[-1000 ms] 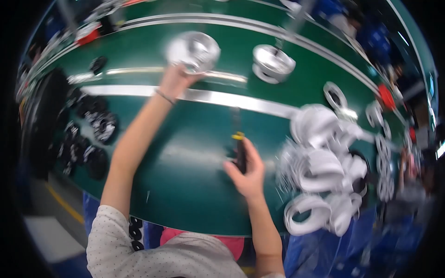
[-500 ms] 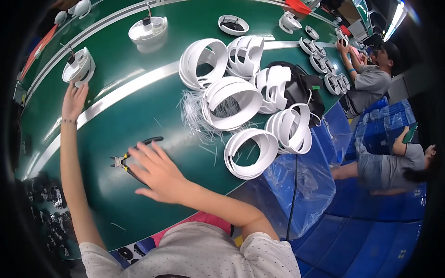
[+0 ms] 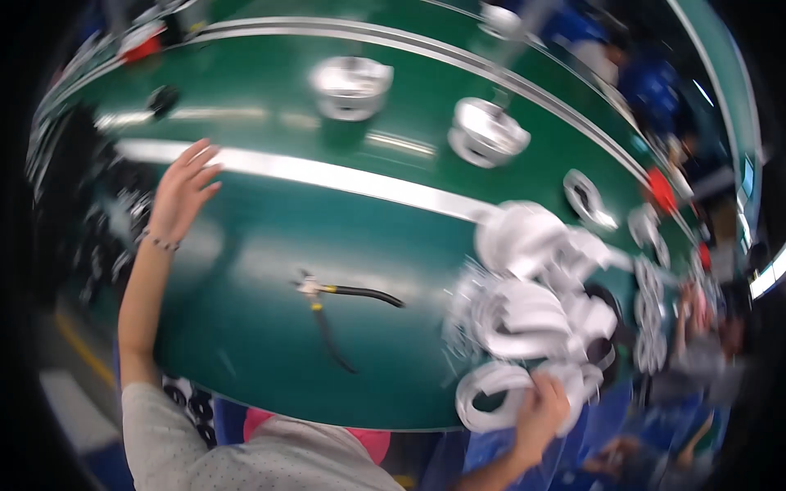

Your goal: Assembling components of security cameras on a production line.

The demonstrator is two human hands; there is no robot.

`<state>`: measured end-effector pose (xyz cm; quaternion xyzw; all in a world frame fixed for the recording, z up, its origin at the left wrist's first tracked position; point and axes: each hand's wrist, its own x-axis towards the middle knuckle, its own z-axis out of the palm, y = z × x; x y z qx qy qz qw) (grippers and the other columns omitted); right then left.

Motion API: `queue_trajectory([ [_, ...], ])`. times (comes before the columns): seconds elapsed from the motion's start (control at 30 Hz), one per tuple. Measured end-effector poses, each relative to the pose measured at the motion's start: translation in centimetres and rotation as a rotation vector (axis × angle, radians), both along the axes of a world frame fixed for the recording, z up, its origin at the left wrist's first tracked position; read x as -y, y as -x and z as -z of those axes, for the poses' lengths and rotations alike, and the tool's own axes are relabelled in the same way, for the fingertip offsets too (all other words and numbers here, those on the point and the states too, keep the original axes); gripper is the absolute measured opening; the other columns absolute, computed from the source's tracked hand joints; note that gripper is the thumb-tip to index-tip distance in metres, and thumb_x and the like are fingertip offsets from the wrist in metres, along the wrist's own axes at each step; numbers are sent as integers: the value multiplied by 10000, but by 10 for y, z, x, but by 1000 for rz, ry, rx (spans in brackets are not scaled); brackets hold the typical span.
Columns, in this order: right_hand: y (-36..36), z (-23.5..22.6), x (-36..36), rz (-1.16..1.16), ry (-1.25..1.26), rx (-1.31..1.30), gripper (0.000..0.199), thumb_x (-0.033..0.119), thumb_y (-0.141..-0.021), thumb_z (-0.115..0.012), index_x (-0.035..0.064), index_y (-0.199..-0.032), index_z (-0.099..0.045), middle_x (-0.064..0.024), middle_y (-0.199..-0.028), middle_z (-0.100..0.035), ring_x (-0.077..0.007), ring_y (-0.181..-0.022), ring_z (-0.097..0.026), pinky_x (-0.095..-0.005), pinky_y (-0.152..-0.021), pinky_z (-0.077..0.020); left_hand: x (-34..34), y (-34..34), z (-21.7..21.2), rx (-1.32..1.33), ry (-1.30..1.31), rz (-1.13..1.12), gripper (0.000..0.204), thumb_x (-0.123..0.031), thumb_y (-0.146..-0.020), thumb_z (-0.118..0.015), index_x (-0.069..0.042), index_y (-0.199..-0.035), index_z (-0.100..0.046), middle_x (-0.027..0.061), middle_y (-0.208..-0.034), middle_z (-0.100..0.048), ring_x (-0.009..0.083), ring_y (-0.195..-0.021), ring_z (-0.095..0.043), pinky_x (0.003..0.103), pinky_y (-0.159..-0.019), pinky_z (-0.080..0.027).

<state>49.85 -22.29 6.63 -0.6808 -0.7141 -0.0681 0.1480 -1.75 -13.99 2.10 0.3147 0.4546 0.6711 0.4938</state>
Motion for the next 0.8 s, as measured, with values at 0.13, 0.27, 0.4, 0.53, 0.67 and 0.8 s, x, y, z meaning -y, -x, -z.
queue_trajectory([
  [0.13, 27, -39, 14, 70, -111, 45, 166, 21, -744, -564, 16, -887, -648, -131, -866, -640, -255, -789, -613, -332, -690, -482, 47, 58, -12, -182, -156, -280, 335, -145, -864, -473, -31, -1177, -436, 114, -1142, -509, 179, -946, -542, 293, -768, -448],
  [0.27, 58, -27, 2, -20, -614, -370, 69, -18, -722, -640, -61, -776, -634, -159, -756, -633, -200, -677, -614, -280, -605, -511, 115, 122, -11, -1058, -26, -727, 362, -40, -785, -551, -27, -1135, -461, 79, -1047, -562, 144, -891, -561, 269, -755, -447],
  [0.4, 107, -3, -1, -179, -753, -578, 105, -17, -688, -684, -66, -756, -620, -129, -676, -608, -179, -610, -568, -286, -566, -482, 160, 137, 1, -1718, 238, -568, 372, -113, -705, -614, -56, -1054, -499, 118, -1093, -518, 285, -1085, -449, 400, -921, -340],
  [0.53, 167, 20, -11, -210, -31, -628, 97, -4, -697, -632, -34, -787, -612, -94, -709, -609, -143, -619, -559, -233, -489, -411, 149, 142, 10, -1828, 429, -462, 368, -195, -711, -630, -64, -1037, -518, 72, -1124, -507, 272, -1140, -396, 503, -927, -287],
  [0.67, 197, 57, -35, -330, 86, -591, 111, 64, -664, -689, -8, -720, -626, -63, -542, -543, -113, -438, -443, -244, -418, -322, 123, 162, 6, -1755, 321, -215, 422, -123, -641, -676, -50, -1036, -544, 116, -1119, -522, 289, -1090, -446, 345, -934, -345],
  [0.8, 206, 57, -36, -234, 178, -400, 137, 107, -661, -682, -3, -721, -626, -70, -552, -569, -154, -454, -474, -284, -454, -365, 101, 175, 7, -1877, 598, 1, 715, -180, -546, -748, -121, -1191, -444, 76, -1309, -351, 312, -1240, -255, 513, -947, -282],
])
